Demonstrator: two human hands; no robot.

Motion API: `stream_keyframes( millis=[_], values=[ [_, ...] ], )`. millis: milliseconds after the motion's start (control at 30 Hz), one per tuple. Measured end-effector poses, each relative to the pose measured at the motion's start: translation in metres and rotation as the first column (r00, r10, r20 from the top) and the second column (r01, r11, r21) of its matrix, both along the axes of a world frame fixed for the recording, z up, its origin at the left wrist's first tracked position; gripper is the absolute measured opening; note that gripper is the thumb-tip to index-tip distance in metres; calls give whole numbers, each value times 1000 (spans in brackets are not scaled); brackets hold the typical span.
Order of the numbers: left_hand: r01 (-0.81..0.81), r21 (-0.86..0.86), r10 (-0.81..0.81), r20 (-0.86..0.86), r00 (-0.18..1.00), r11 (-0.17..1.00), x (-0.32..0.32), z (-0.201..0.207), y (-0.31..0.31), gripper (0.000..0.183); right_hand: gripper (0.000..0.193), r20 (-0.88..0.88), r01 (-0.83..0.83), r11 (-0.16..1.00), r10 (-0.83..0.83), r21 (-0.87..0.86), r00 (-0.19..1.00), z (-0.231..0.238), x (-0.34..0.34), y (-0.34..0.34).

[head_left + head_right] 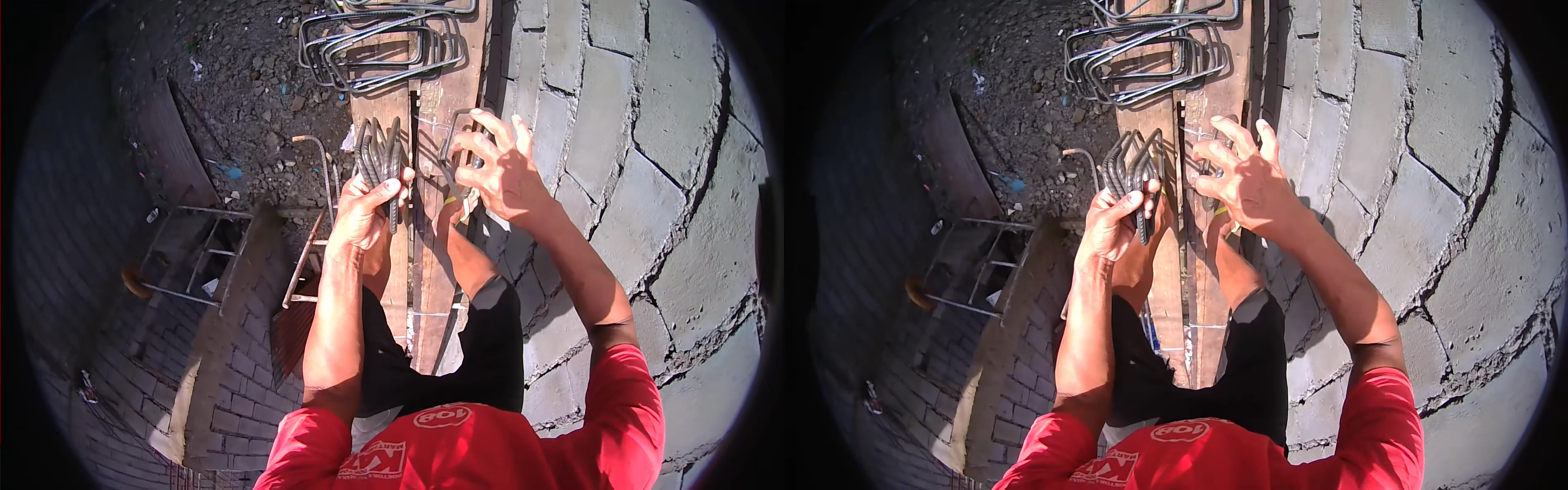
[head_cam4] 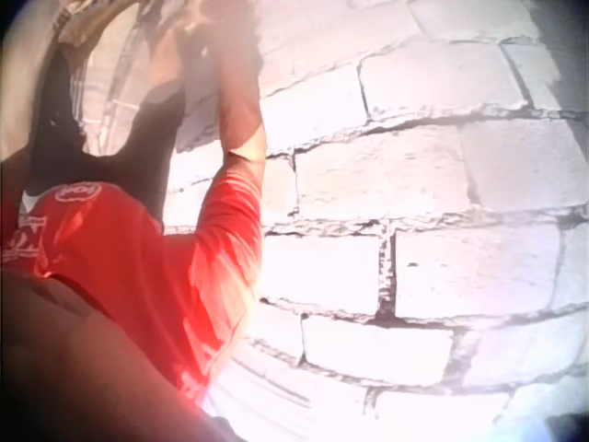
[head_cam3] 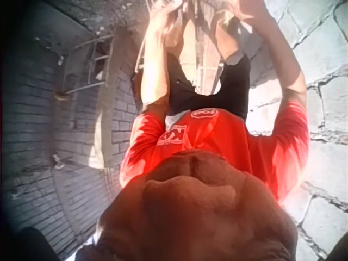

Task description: The person picks up rebar stirrups from a wooden beam, places them over vertical rebar rods on top of a concrete block wall, and secures them in place using wire ties.

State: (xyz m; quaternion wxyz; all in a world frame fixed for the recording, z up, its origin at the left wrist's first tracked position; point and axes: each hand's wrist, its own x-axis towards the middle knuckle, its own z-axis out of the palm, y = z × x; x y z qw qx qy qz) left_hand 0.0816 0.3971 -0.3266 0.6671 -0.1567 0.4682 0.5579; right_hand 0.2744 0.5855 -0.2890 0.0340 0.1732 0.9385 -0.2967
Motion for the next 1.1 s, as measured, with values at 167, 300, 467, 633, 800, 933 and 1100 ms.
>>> stream_keyframes(
  millis=[167,300,467,633,800,933,1100],
  values=[
    [44,67,-50,83,995,997,38,0,14,31,17,-200,-64,988,35,-141,979,-8,-4,-33],
    [-130,91,112,180,977,987,58,-5,18,33,20,-245,-17,982,-30,-187,969,-13,10,-57],
    [-162,98,131,263,956,982,60,-7,18,26,24,-224,-39,952,-32,-305,974,-8,7,-36],
    [-150,32,149,30,988,988,43,-5,17,21,23,-176,306,815,-437,-491,882,-33,-10,1],
    [-263,31,264,-89,960,964,20,-2,13,19,37,52,530,637,-611,-560,790,-165,-84,27],
    [-388,57,392,-108,913,920,-6,11,6,19,43,261,573,459,-579,-679,772,-256,-181,15],
    [-470,36,464,-242,852,882,-36,15,-22,12,72,474,666,428,-476,-611,740,-282,-266,-21]
  ],
)
